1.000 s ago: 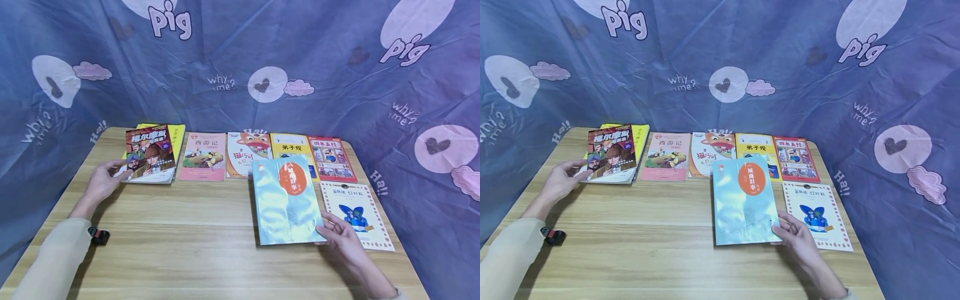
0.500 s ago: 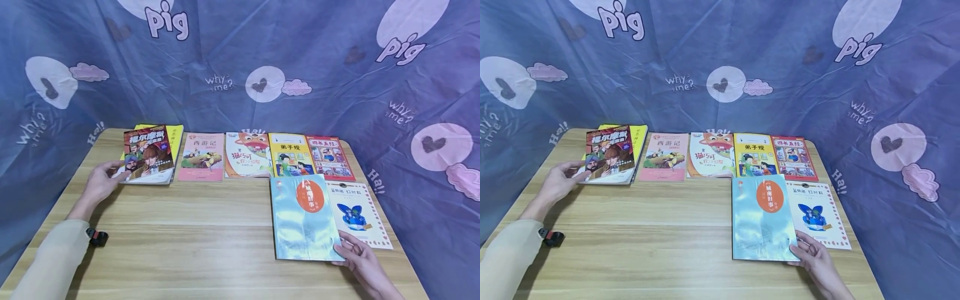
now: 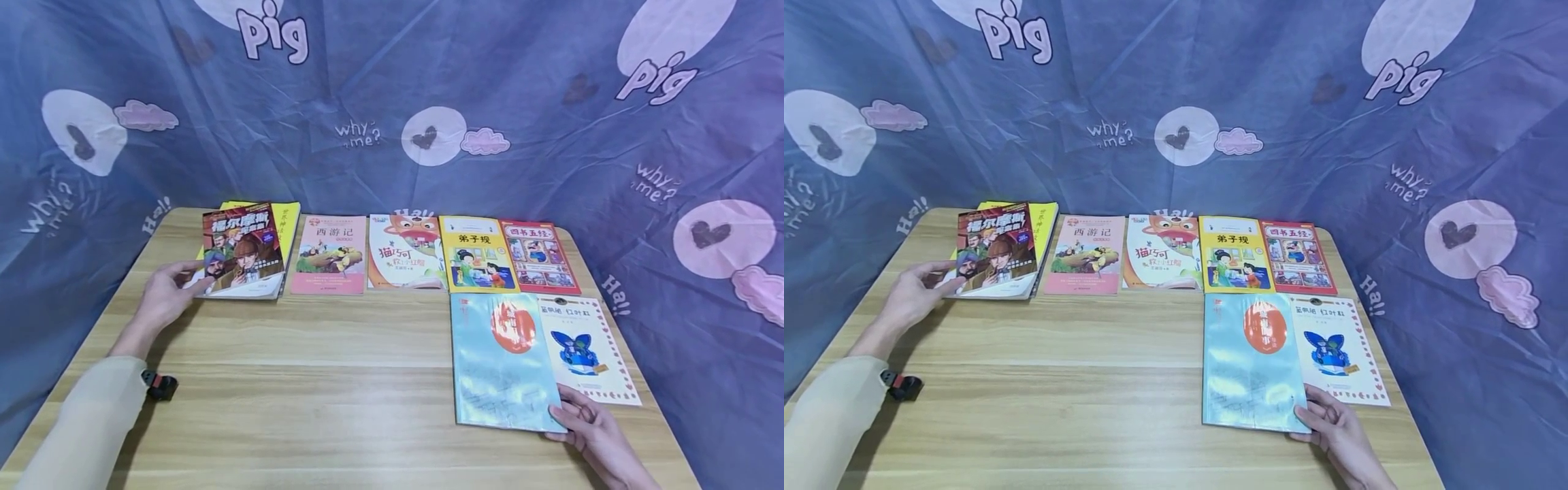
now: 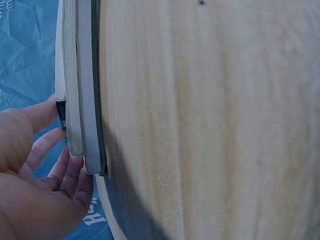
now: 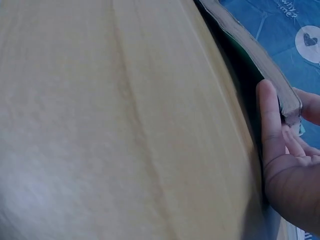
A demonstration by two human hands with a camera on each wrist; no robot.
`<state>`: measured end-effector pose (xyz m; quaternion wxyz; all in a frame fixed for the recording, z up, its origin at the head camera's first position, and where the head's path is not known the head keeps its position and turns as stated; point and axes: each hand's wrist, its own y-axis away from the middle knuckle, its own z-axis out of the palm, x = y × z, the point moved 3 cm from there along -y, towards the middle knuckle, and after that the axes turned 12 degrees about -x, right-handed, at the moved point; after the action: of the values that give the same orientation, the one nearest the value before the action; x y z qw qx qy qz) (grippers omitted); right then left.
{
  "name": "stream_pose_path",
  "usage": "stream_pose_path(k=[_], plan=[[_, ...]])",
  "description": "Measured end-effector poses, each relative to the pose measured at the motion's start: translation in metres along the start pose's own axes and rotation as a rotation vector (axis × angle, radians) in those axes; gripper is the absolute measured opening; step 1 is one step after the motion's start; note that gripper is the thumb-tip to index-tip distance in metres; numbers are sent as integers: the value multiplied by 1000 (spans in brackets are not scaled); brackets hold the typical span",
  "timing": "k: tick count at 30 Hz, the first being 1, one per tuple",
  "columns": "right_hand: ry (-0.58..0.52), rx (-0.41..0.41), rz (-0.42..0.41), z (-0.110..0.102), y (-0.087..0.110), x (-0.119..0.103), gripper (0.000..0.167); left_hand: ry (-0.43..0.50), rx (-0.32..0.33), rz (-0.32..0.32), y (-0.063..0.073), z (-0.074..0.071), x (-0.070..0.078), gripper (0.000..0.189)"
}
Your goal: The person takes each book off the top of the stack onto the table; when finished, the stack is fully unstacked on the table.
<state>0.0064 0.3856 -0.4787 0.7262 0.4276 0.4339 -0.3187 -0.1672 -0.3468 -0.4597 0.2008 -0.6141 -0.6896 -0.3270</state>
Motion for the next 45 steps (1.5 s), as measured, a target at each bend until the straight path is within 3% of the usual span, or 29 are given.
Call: stream_pose_path(k=[4,9,13,14,20,23,27,31,36,45], plan=[[28,49,62,-5,0,-1,36,5,4,4,0,1,0,60],[128,183,172,-8,1,-2,29,10,1,6,-1,1,2,61],[231,220,226,-9,0,-7,52,5,1,2,0,1,2,60],[241,214,233,-9,0,-9,51,6,0,2,0,1,2,60],[229,169,221,-4,-4,-9,32,1,4,9,-1,2,1,60],[270,173,232,1,-4,-9,50,-4,8,7,-1,2,1,60],[386,237,267,6,-5,-12,67,3,10,6,-1,3,1,60],[473,279,293,6,-6,-16,67,7,11,5,0,2,0,60],[504,284,319,5,-7,-18,67,0,13,-3,0,2,0,60],[636,312,281,8,-5,-33,57,5,9,-7,-1,2,0,60]])
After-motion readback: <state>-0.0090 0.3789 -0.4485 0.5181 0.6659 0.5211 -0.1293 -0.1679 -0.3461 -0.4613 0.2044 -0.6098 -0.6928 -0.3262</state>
